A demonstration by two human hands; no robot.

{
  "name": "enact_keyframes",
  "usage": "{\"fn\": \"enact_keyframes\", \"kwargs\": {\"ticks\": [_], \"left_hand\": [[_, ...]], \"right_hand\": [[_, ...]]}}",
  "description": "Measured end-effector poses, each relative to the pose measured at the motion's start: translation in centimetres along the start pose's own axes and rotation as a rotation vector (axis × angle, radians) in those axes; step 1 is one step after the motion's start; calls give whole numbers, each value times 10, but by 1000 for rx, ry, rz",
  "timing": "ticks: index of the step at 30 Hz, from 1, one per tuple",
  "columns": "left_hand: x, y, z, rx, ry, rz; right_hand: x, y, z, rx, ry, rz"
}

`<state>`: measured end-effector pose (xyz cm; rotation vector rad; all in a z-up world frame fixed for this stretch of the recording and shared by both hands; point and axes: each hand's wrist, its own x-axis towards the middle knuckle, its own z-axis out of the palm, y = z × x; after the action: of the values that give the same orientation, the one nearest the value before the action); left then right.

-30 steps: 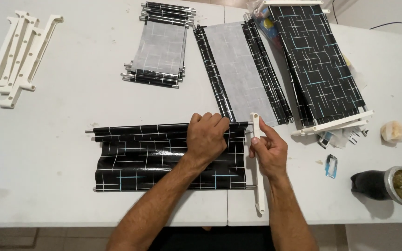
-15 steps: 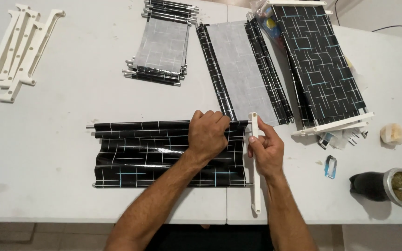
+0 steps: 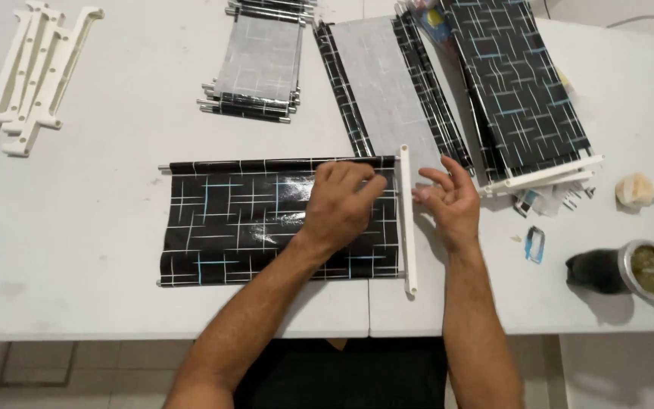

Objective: Assembling a multi-tier shelf unit by sliding fabric onto rods and connecting them to plastic frames

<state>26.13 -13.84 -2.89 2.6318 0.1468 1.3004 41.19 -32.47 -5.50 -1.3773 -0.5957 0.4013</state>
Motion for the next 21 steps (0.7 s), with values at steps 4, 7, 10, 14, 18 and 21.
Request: {"fn": "enact_keyframes", "kwargs": {"ticks": [4,7,10,14,18,21], "left_hand": [[-32,41,-7,-256,-423,144],[-50,60,-19,-270,-610,135],[-52,64,-18,-258,-622,137],[-70,71,0,-232,-494,194],[-76,74,6,-204,-416,236],[-70,71,4,-184,-435,231]], "right_hand": [[-21,-6,-1,-146,169,67],[-64,-12,-3,-355,160,161],[-102,-25,-1,-628,-9,107],[-134,-16,0,-881,-30,-66],[-133,-17,-2,-728,12,-16],[-129,-24,0,-612,55,20]]}}
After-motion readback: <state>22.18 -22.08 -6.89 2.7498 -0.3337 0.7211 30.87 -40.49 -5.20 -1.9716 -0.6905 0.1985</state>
